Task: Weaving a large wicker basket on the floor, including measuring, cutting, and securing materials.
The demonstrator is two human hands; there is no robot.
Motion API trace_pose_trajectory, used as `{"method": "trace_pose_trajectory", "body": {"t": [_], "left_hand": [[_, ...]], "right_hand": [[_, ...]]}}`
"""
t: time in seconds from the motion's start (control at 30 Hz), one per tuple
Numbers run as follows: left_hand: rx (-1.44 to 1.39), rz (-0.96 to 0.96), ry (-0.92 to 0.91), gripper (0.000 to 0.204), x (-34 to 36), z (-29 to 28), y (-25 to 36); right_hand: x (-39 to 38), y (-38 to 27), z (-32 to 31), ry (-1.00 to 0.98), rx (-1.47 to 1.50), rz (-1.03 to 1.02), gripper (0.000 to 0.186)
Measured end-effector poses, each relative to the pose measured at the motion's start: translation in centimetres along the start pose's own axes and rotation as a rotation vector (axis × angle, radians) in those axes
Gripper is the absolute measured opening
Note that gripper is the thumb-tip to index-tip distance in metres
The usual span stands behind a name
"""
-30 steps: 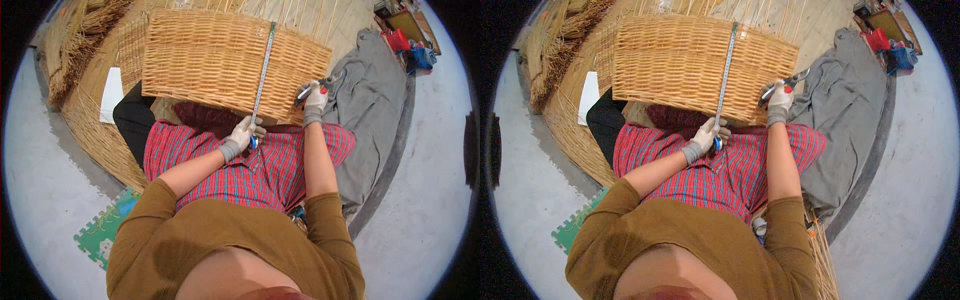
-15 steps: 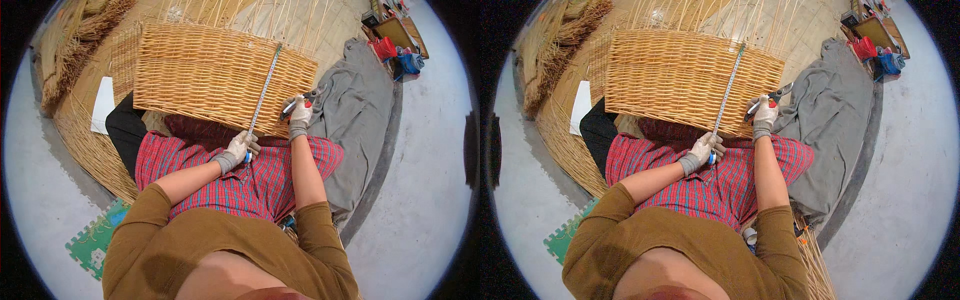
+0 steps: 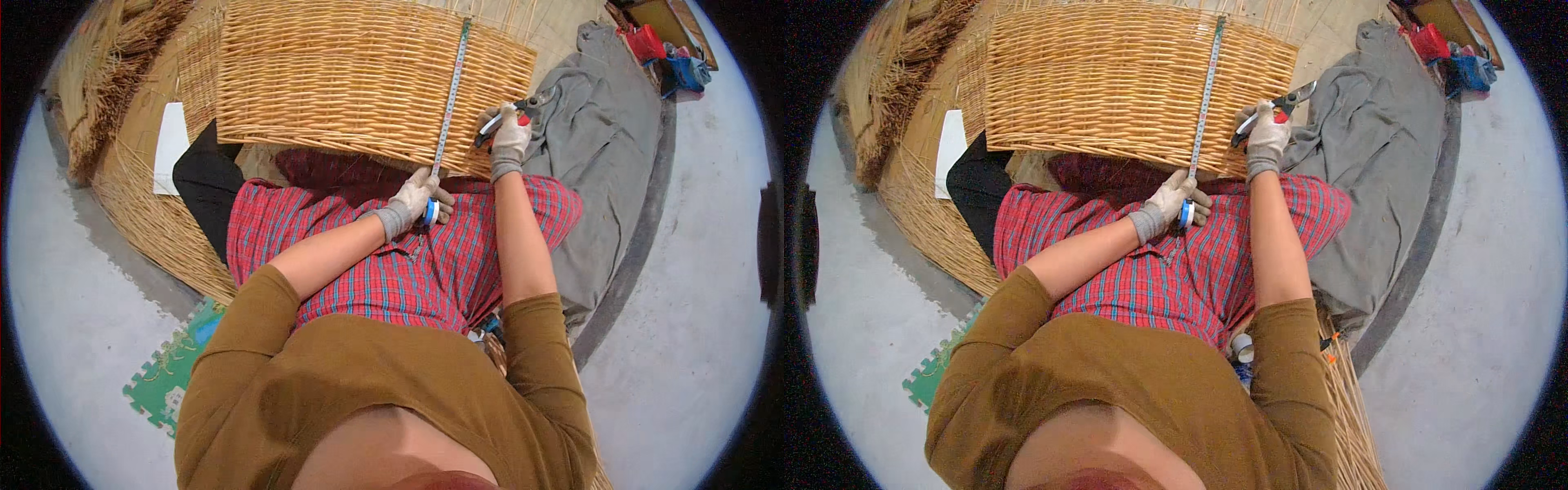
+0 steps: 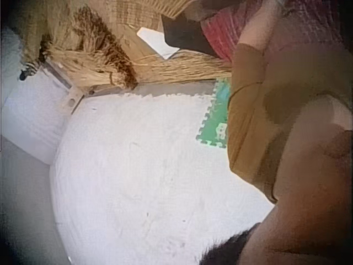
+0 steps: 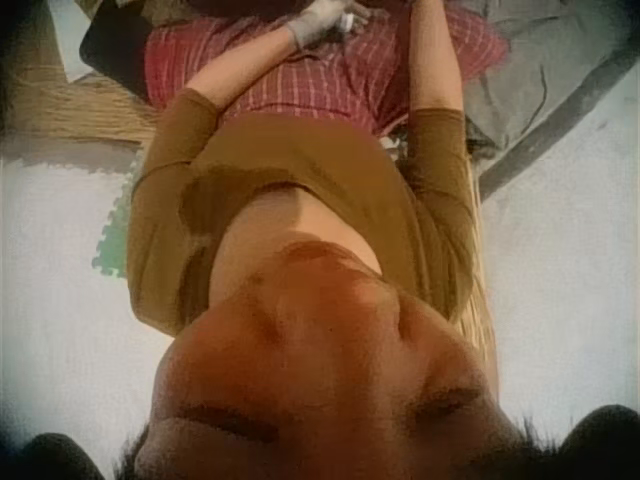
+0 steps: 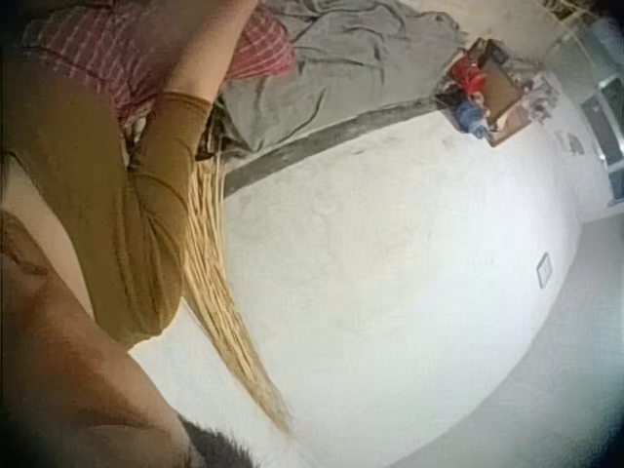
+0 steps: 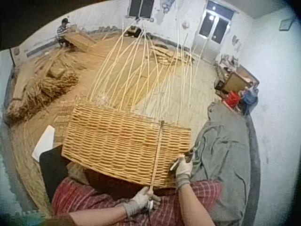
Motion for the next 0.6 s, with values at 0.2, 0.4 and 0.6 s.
{"method": "trace_pose_trajectory", "body": {"t": [0.2,0.4,0.6], "left_hand": [[-0.034,0.006,-0.032,0.033,0.4,-0.5,-0.6],[0.061,-0.061,-0.12,0.04,-0.7,-1.0,-1.7],[0.269,-0.045,-0.185,0.047,-2.8,-2.1,0.3]], "right_hand": [[-0.2,0.0,0.1,-0.002,0.046,0.027,0.014],[-2.3,-0.9,-0.8,0.14,-0.078,-0.095,0.025],[-6.4,1.6,-3.6,0.33,0.076,0.032,0.046]]}}
Point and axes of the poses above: each hand's wrist, its own x-axis towards the middle knuckle, its own z-axis out of the palm, y = z × x, the point moved 7 cm from there along x, towards the middle knuckle, and after that the axes turned 10 degrees about y, right-handed, at the moved point
